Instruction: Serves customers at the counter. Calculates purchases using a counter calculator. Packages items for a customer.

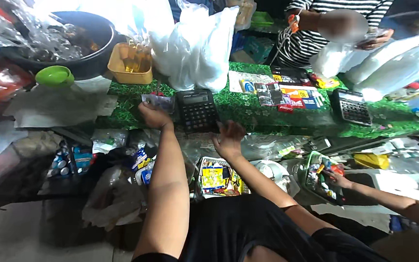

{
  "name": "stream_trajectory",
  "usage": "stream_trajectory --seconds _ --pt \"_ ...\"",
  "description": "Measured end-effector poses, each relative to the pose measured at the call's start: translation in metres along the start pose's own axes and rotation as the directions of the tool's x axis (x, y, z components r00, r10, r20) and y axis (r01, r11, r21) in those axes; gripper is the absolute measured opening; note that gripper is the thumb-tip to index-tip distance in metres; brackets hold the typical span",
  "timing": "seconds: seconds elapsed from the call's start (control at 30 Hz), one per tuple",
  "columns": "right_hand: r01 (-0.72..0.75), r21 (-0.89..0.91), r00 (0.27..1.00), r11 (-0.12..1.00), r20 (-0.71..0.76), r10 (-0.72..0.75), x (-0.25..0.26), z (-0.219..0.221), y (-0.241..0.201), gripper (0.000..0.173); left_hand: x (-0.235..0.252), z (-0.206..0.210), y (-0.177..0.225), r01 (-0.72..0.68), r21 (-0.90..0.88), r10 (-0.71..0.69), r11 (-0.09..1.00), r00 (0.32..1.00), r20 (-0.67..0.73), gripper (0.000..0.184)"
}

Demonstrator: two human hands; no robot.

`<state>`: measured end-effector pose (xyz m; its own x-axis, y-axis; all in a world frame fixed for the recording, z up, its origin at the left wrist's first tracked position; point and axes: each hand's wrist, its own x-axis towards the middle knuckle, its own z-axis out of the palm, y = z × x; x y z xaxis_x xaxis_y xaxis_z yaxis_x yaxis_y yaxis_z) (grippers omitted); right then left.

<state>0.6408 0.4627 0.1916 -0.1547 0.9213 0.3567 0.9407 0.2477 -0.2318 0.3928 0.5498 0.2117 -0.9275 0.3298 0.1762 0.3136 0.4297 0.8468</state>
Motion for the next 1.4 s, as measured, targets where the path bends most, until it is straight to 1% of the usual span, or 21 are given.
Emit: stream_trajectory --seconds 0.1,0.17,0.23,0.3,0.33,0.4,0.43,0.47,0.53,0.57,0.6,0.63,0.7,0.8,0.9,1.0,1.07,1.13,1.2,1.3,1.4 --pt "0.079 0.133 0.989 0.988 0.113 -0.094 -0.032 0.001 0.022 0.048 -0.003 -0.004 -0.002 -0.044 -0.049 0.044 0.998 0.999 0.015 0.043" --pt "0.072 0.189 0.957 0.979 0.264 -0.122 -0.066 0.001 0.037 0.043 -0.010 -0.012 -0.015 -0.145 -0.171 0.156 0.975 0.986 0.052 0.045" --pt "-0.065 0.225 0.882 0.972 0.468 -0.049 -0.102 0.002 0.056 0.044 -0.028 -0.022 -0.051 -0.307 -0.355 0.353 0.883 0.933 0.070 0.047" --pt "-0.254 0.210 0.792 0.944 0.605 0.079 -0.142 0.005 0.083 0.049 -0.062 -0.032 -0.096 -0.408 -0.455 0.458 0.792 0.889 -0.002 0.043" --pt "-0.353 0.194 0.748 0.915 0.646 0.152 -0.162 0.006 0.096 0.050 -0.083 -0.041 -0.115 -0.388 -0.434 0.448 0.813 0.893 0.041 0.041" --pt "-0.526 0.148 0.643 0.838 0.714 0.277 -0.194 0.003 0.118 0.053 -0.136 -0.058 -0.152 -0.318 -0.302 0.409 0.899 0.856 0.315 0.042" --pt "-0.592 0.126 0.590 0.796 0.740 0.322 -0.205 0.000 0.128 0.055 -0.165 -0.061 -0.172 -0.323 -0.234 0.398 0.917 0.772 0.495 0.042" --pt "-0.638 0.127 0.561 0.760 0.752 0.346 -0.212 -0.001 0.138 0.058 -0.194 -0.060 -0.190 -0.356 -0.200 0.394 0.913 0.637 0.663 0.040" --pt "-0.667 0.209 0.575 0.715 0.754 0.317 -0.221 0.004 0.158 0.067 -0.250 -0.052 -0.202 -0.407 -0.230 0.339 0.884 0.220 0.915 0.034" --pt "-0.682 0.274 0.589 0.678 0.756 0.287 -0.223 0.007 0.168 0.072 -0.276 -0.047 -0.192 -0.462 -0.261 0.283 0.848 -0.023 0.959 0.032" --pt "-0.707 0.336 0.594 0.622 0.759 0.265 -0.225 0.010 0.178 0.074 -0.302 -0.039 -0.180 -0.491 -0.336 0.259 0.803 -0.221 0.940 0.030" --pt "-0.742 0.379 0.586 0.553 0.768 0.259 -0.225 0.012 0.187 0.069 -0.325 -0.028 -0.168 -0.487 -0.409 0.253 0.771 -0.356 0.900 0.030" --pt "-0.822 0.370 0.506 0.433 0.823 0.257 -0.224 0.010 0.209 0.048 -0.365 -0.007 -0.139 -0.471 -0.483 0.254 0.738 -0.469 0.846 0.031" --pt "-0.893 0.413 0.450 0.179 0.831 0.327 -0.234 0.020 0.248 0.037 -0.406 0.028 -0.087 -0.570 -0.447 0.151 0.689 -0.491 0.858 0.032" --pt "-0.861 0.498 0.380 -0.104 0.766 0.518 -0.257 0.047 0.291 0.035 -0.418 0.061 -0.048 -0.641 -0.428 0.152 0.637 -0.441 0.885 0.035" --pt "-0.870 0.429 0.182 -0.241 0.735 0.653 -0.288 0.096 0.348 0.039 -0.405 0.070 0.000 -0.642 -0.513 0.493 0.570 -0.232 0.839 0.032" --pt "-0.898 0.315 0.029 -0.308 0.740 0.672 -0.300 0.111 0.383 0.042 -0.387 0.064 0.040 -0.654 -0.585 0.756 0.480 -0.030 0.654 0.031" --pt "-0.887 0.267 -0.060 -0.377 0.743 0.667 -0.298 0.108 0.415 0.044 -0.367 0.062 0.076 -0.698 -0.548 0.850 0.462 0.172 0.497 0.035" --pt "-0.857 0.289 -0.097 -0.427 0.724 0.683 -0.293 0.111 0.445 0.043 -0.339 0.076 0.098 -0.732 -0.515 0.875 0.446 0.234 0.425 0.036" --pt "-0.820 0.332 -0.123 -0.467 0.695 0.708 -0.288 0.123 0.489 0.043 -0.329 0.103 0.113 -0.811 -0.359 0.841 0.462 0.272 0.469 0.036" --pt "-0.632 0.527 -0.086 -0.568 0.681 0.727 -0.302 0.159 0.523 0.061 -0.342 0.115 0.116 -0.875 -0.212 0.816 0.435 0.283 0.504 0.035"
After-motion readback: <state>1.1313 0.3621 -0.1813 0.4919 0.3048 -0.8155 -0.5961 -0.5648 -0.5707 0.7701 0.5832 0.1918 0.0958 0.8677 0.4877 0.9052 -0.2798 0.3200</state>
